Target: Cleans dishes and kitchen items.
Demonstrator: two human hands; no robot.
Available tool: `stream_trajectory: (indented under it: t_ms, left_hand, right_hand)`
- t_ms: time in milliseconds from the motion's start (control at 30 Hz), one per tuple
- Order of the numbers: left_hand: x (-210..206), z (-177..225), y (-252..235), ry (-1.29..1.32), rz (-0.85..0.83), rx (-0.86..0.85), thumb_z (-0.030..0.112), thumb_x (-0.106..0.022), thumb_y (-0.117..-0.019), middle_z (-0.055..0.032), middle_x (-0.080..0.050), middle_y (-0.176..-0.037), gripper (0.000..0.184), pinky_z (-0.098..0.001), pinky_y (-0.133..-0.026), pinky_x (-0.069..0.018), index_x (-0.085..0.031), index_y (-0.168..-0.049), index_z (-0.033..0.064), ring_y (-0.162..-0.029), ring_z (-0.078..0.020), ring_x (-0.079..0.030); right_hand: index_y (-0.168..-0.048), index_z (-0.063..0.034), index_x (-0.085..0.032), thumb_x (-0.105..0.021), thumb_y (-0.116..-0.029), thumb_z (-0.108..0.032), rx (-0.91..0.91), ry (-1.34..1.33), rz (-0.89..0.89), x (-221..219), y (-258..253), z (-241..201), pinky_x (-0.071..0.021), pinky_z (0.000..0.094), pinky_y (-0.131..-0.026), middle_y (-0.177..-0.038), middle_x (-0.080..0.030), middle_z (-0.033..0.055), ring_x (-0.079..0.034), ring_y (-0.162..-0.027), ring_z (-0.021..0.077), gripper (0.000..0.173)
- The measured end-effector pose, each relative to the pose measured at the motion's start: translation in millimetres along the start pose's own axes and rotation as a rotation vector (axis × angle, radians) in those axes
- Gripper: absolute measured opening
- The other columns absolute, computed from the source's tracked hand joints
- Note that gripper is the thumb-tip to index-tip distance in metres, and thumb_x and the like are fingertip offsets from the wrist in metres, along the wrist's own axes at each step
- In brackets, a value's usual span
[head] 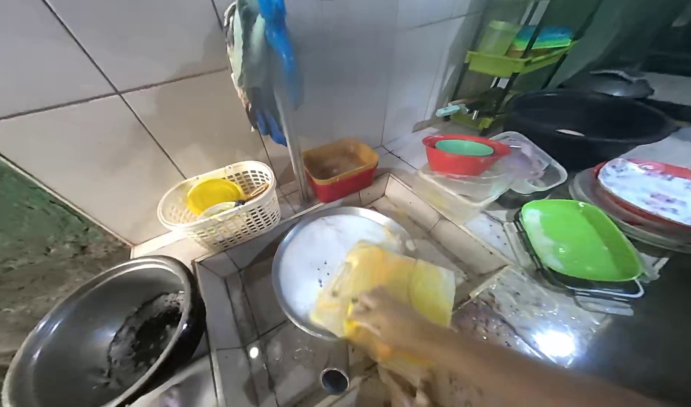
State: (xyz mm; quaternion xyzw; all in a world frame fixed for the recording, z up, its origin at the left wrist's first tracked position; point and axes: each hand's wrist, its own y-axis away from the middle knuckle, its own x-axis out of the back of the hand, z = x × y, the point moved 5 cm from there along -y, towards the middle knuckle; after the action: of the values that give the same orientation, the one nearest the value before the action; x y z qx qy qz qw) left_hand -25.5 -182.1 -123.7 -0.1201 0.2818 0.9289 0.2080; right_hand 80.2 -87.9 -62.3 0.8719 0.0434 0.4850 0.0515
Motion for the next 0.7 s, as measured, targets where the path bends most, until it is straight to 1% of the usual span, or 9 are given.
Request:
stream_trajectory:
  t_ms: [67,167,300,367,433,500,533,600,700]
  left_hand:
    - [0.2,-0.3,-0.8,-0.005,-0.001,-0.006,-0.004,-0.055,-0.0951,-0.0316,-0.042,-0.142,0.075,-0.0324,-0.096,-0.0528,-0.009,-0.154,-0.0104,-0.119,-0.0218,-0.058]
    - [-2.4,3.3,0.3,-0.005,-0.020,0.023,-0.007,-0.054,-0.0940,-0.0295,-0.044,-0.140,0.076,-0.0315,-0.093,-0.0531,-0.007,-0.154,-0.0092,-0.116,-0.0199,-0.059]
    - [-2.0,-0.9,2.4,0.030,-0.010,0.039,-0.011,-0.056,-0.0912,-0.0328,-0.041,-0.142,0.082,-0.0337,-0.095,-0.0531,-0.004,-0.155,-0.0090,-0.118,-0.0237,-0.058]
    - [-2.3,-1.1,0.3,0.041,-0.015,0.027,-0.008,-0.055,-0.0930,-0.0313,-0.046,-0.137,0.076,-0.0318,-0.093,-0.0537,-0.008,-0.153,-0.0106,-0.114,-0.0207,-0.061]
    - [-3.0,-0.8,-3.0,0.037,-0.024,0.016,-0.007,-0.055,-0.0938,-0.0262,-0.053,-0.128,0.069,-0.0279,-0.087,-0.0557,-0.015,-0.150,-0.0111,-0.105,-0.0151,-0.064]
    - [-1.9,2.7,-2.1,0.002,-0.074,0.001,-0.006,-0.057,-0.0936,-0.0300,-0.047,-0.136,0.075,-0.0299,-0.093,-0.0533,-0.011,-0.152,-0.0114,-0.114,-0.0189,-0.060]
    - [-1.3,1.5,-3.0,-0.006,-0.091,-0.033,-0.006,-0.059,-0.0916,-0.0333,-0.044,-0.139,0.078,-0.0309,-0.096,-0.0521,-0.010,-0.151,-0.0135,-0.118,-0.0215,-0.058]
    - [-2.8,2.2,-2.0,0.021,-0.100,-0.054,-0.008,-0.056,-0.0909,-0.0354,-0.039,-0.143,0.080,-0.0297,-0.100,-0.0492,-0.004,-0.152,-0.0148,-0.124,-0.0212,-0.054]
    - [-5.2,9.1,1.3,0.061,-0.063,0.014,-0.007,-0.053,-0.0945,-0.0283,-0.046,-0.134,0.076,-0.0296,-0.093,-0.0531,-0.005,-0.153,-0.0090,-0.112,-0.0159,-0.060]
  right_hand:
    - [-0.119,-0.0017,-0.074,-0.056,-0.1013,-0.005,-0.020,0.070,0.047,13.4,-13.7,28.1,-0.0476,0.0562,-0.102,-0.123,-0.065,0.0238,-0.060,-0.118,0.0433,0.025]
    - [-0.123,-0.0036,-0.073,-0.059,-0.0994,-0.005,-0.275,0.136,0.160,30.2,-39.2,53.4,-0.0437,0.0601,-0.106,-0.132,-0.061,0.0241,-0.054,-0.127,0.0460,0.027]
    - [-0.124,-0.0042,-0.073,-0.054,-0.1018,-0.006,0.015,0.010,-0.025,-8.5,-6.2,-11.7,-0.0456,0.0556,-0.104,-0.125,-0.064,0.0254,-0.057,-0.120,0.0436,0.029]
    - [-0.121,-0.0048,-0.075,-0.056,-0.1001,-0.004,0.056,0.009,0.005,-2.1,-15.0,5.9,-0.0477,0.0549,-0.101,-0.122,-0.066,0.0240,-0.060,-0.117,0.0428,0.028]
    - [-0.119,-0.0078,-0.077,-0.059,-0.0993,-0.004,-0.049,0.060,0.135,7.5,-32.4,33.3,-0.0470,0.0550,-0.102,-0.122,-0.066,0.0228,-0.060,-0.116,0.0417,0.026]
    - [-0.117,-0.0065,-0.076,-0.060,-0.0994,-0.005,-0.076,0.051,0.176,2.0,-26.3,21.8,-0.0461,0.0559,-0.105,-0.121,-0.066,0.0232,-0.060,-0.117,0.0416,0.024]
    - [-0.121,-0.0042,-0.074,-0.056,-0.1012,-0.006,-0.035,0.013,0.084,-5.6,-16.2,3.4,-0.0432,0.0560,-0.108,-0.124,-0.065,0.0245,-0.058,-0.121,0.0422,0.027]
    - [-0.123,-0.0001,-0.071,-0.051,-0.1029,-0.005,0.129,-0.032,-0.058,-18.8,-5.1,-23.4,-0.0450,0.0570,-0.104,-0.120,-0.065,0.0273,-0.059,-0.118,0.0449,0.029]
    - [-0.120,-0.0020,-0.074,-0.055,-0.1022,-0.006,0.156,0.024,-0.034,-15.0,-45.5,-6.6,-0.0462,0.0539,-0.104,-0.122,-0.066,0.0244,-0.060,-0.118,0.0423,0.027]
